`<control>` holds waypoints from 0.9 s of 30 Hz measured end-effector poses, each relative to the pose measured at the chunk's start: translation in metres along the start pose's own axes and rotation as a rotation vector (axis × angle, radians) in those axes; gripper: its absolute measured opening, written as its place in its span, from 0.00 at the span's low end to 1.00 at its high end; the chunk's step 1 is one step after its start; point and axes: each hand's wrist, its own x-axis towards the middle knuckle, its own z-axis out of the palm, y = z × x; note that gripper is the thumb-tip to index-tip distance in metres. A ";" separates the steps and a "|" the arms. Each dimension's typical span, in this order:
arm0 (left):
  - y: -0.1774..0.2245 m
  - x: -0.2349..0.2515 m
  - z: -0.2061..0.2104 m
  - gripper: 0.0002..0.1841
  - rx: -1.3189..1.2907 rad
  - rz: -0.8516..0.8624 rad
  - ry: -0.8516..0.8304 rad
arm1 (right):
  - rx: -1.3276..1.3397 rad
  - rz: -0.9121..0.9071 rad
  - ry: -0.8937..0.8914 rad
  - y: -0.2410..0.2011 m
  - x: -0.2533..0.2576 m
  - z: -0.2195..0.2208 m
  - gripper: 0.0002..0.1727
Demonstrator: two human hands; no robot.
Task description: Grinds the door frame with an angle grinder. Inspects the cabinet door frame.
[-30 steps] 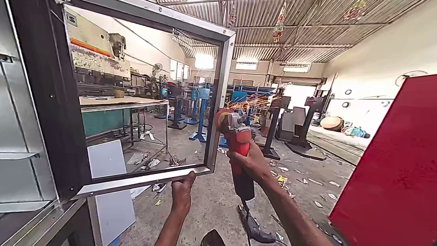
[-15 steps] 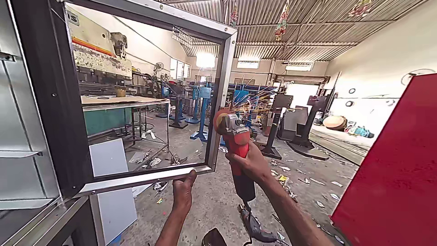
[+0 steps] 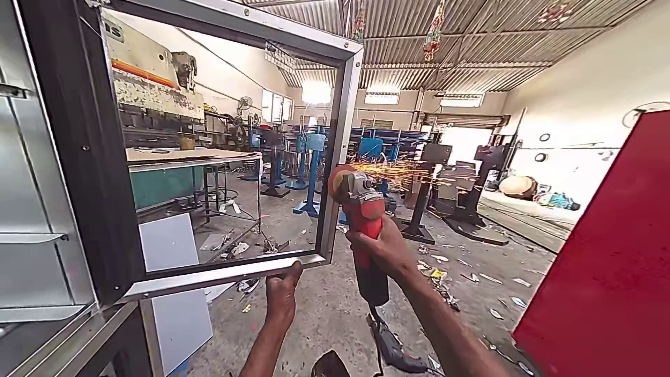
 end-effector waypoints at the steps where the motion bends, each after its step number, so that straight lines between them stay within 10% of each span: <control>1: 0.001 0.000 0.000 0.29 0.000 -0.003 -0.001 | -0.003 -0.001 -0.002 0.000 0.000 0.000 0.37; 27: 0.001 -0.001 0.001 0.28 0.009 0.001 -0.001 | 0.002 0.016 -0.002 0.022 -0.042 0.012 0.34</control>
